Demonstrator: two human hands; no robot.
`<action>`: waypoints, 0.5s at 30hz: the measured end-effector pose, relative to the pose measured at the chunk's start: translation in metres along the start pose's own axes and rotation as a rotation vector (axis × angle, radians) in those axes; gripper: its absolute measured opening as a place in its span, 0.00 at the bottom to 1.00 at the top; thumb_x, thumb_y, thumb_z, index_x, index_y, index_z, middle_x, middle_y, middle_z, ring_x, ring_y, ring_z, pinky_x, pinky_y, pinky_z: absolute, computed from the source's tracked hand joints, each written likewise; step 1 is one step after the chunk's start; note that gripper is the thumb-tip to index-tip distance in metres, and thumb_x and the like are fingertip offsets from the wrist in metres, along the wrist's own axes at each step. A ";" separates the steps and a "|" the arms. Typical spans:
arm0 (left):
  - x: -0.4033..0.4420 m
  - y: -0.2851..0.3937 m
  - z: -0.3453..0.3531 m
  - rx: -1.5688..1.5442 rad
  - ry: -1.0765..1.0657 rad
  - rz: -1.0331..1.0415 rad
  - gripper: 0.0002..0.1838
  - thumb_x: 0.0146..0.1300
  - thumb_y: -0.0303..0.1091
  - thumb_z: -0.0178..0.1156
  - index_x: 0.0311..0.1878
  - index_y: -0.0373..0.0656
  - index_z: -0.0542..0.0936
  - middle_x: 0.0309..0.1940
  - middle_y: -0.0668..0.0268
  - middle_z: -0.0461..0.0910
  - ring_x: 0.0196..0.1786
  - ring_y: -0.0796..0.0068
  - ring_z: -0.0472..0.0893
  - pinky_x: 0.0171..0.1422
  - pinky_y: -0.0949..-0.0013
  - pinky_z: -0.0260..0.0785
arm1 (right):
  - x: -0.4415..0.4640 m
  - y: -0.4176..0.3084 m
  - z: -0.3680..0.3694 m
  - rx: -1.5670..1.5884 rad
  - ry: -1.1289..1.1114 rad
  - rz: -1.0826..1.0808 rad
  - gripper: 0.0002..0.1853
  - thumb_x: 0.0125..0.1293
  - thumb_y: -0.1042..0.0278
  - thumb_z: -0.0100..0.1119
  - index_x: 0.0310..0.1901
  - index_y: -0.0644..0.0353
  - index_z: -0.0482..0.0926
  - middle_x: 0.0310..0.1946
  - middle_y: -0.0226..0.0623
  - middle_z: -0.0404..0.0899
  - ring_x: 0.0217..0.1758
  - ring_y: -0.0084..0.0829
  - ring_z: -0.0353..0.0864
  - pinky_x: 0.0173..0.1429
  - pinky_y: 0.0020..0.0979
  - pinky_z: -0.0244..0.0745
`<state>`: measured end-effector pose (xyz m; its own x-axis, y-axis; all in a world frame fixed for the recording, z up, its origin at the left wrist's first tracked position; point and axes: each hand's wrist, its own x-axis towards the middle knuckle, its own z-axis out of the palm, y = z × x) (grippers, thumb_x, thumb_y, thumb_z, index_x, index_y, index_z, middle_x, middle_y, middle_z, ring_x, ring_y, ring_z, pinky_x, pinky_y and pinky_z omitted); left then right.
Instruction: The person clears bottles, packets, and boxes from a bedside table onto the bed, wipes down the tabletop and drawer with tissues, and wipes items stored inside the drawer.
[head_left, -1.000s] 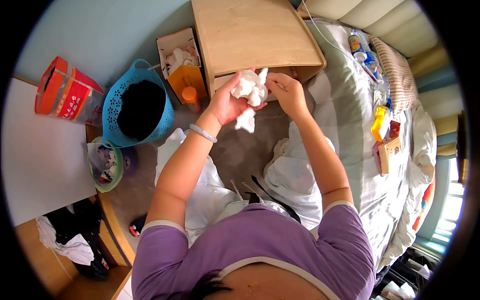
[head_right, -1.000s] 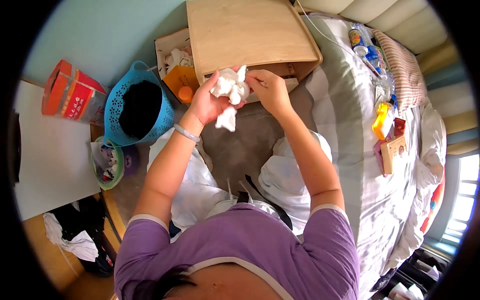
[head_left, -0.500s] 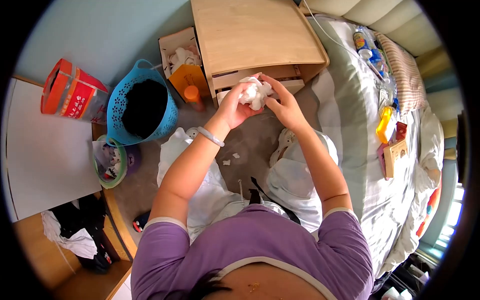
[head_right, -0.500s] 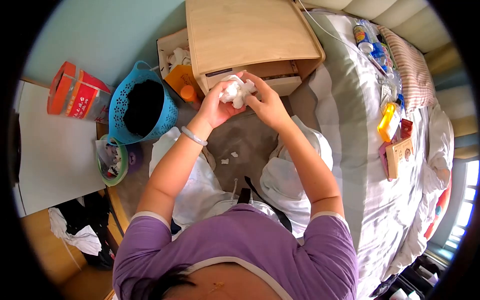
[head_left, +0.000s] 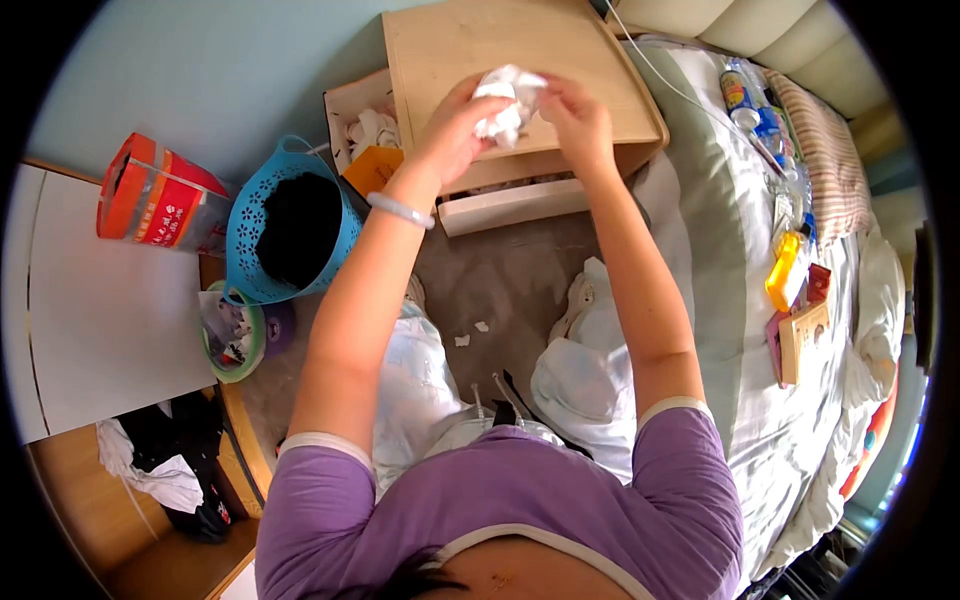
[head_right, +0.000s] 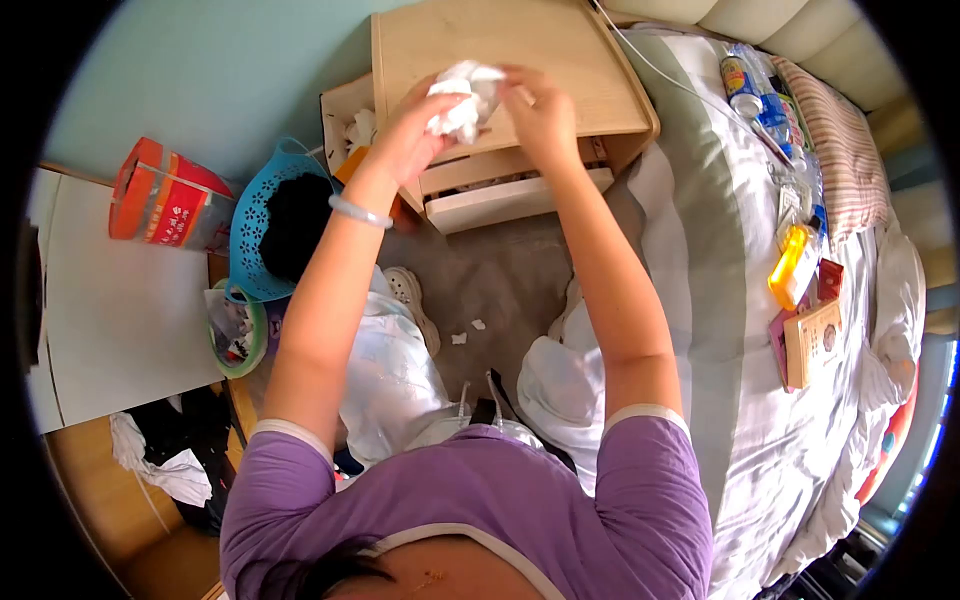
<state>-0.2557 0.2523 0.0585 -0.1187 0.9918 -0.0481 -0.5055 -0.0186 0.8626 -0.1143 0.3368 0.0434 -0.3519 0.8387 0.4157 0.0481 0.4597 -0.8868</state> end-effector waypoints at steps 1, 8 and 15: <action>0.011 0.006 0.000 0.124 0.055 0.039 0.23 0.55 0.32 0.57 0.55 0.42 0.68 0.45 0.62 0.74 0.46 0.70 0.75 0.43 0.64 0.70 | 0.015 0.009 0.000 0.099 0.068 0.048 0.12 0.59 0.66 0.55 0.41 0.65 0.78 0.26 0.34 0.77 0.29 0.22 0.72 0.34 0.25 0.68; 0.072 -0.025 -0.045 1.392 0.381 0.512 0.27 0.52 0.39 0.61 0.56 0.46 0.69 0.53 0.59 0.70 0.53 0.63 0.72 0.58 0.63 0.60 | 0.055 0.052 -0.009 0.665 0.232 0.449 0.09 0.63 0.65 0.53 0.38 0.63 0.74 0.34 0.32 0.76 0.38 0.25 0.75 0.40 0.27 0.68; 0.082 -0.011 -0.001 1.042 0.187 0.582 0.17 0.56 0.39 0.60 0.46 0.40 0.75 0.42 0.60 0.77 0.47 0.69 0.74 0.52 0.69 0.64 | 0.053 0.023 0.001 0.920 0.049 0.345 0.08 0.63 0.67 0.53 0.38 0.62 0.75 0.34 0.31 0.76 0.38 0.22 0.74 0.43 0.26 0.68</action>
<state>-0.2608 0.3340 0.0446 -0.2648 0.8334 0.4851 0.5866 -0.2601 0.7670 -0.1326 0.3910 0.0450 -0.4155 0.9048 0.0936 -0.6130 -0.2025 -0.7637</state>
